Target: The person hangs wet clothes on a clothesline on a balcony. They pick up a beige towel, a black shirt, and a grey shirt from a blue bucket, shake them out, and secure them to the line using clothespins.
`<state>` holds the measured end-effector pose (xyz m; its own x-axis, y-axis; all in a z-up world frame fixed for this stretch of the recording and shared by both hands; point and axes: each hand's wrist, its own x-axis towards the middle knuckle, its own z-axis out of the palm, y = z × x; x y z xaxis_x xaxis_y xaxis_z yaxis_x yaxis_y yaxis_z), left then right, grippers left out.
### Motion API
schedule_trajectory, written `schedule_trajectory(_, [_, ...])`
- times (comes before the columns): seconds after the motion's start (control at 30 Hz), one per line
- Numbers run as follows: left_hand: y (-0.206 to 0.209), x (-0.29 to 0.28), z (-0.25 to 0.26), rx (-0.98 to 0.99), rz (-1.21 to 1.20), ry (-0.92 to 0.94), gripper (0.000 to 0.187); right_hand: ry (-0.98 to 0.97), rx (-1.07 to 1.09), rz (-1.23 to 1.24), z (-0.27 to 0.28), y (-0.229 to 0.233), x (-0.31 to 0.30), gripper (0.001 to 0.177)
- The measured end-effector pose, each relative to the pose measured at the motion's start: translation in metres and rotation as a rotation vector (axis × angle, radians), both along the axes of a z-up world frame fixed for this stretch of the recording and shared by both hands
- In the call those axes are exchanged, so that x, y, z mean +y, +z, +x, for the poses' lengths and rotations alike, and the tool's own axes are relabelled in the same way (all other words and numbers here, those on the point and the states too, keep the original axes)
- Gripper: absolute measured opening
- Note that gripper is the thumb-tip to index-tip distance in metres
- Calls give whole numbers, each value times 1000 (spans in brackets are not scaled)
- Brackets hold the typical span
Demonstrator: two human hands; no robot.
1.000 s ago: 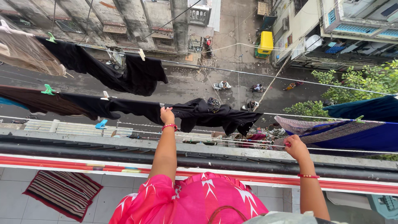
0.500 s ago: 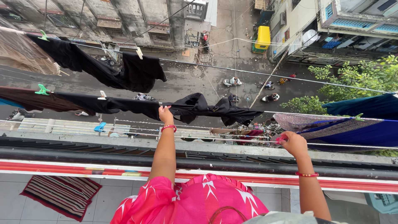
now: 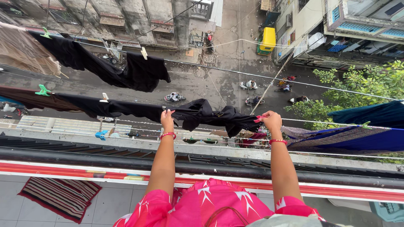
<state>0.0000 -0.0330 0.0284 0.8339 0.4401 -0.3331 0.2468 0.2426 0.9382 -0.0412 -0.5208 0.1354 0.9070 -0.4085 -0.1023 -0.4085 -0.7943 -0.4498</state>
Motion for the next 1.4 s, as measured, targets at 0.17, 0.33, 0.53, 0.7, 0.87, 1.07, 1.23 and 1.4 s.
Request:
schedule_trajectory(0.17, [1, 5, -8, -2, -73, 0, 24, -393, -235, 690, -20, -47, 20, 31])
schedule_trajectory(0.33, [6, 6, -4, 39, -94, 48, 26, -570, -334, 1139, -33, -76, 43, 33])
schedule_trajectory(0.53, [13, 10, 21, -89, -227, 57, 25, -473, -420, 1425, -9, -55, 20, 28])
schedule_trajectory(0.7, [14, 16, 44, -172, -392, 80, 32, -469, -502, 1575, -3, -14, 0, 29])
schedule_trajectory(0.87, [-15, 15, 24, -65, -228, 98, 53, -582, -236, 1330, -19, -55, 8, 25])
schedule_trajectory(1.07, [-6, 9, -4, 61, 237, 29, 63, -469, -264, 1242, -36, -78, 19, 31])
schedule_trajectory(1.23, [6, -5, 1, 88, 481, 171, 59, -165, -166, 512, -36, -37, 24, 30])
schedule_trajectory(1.4, [-11, -3, -10, 156, 512, 197, 63, -82, -107, 19, -32, -40, 56, 21])
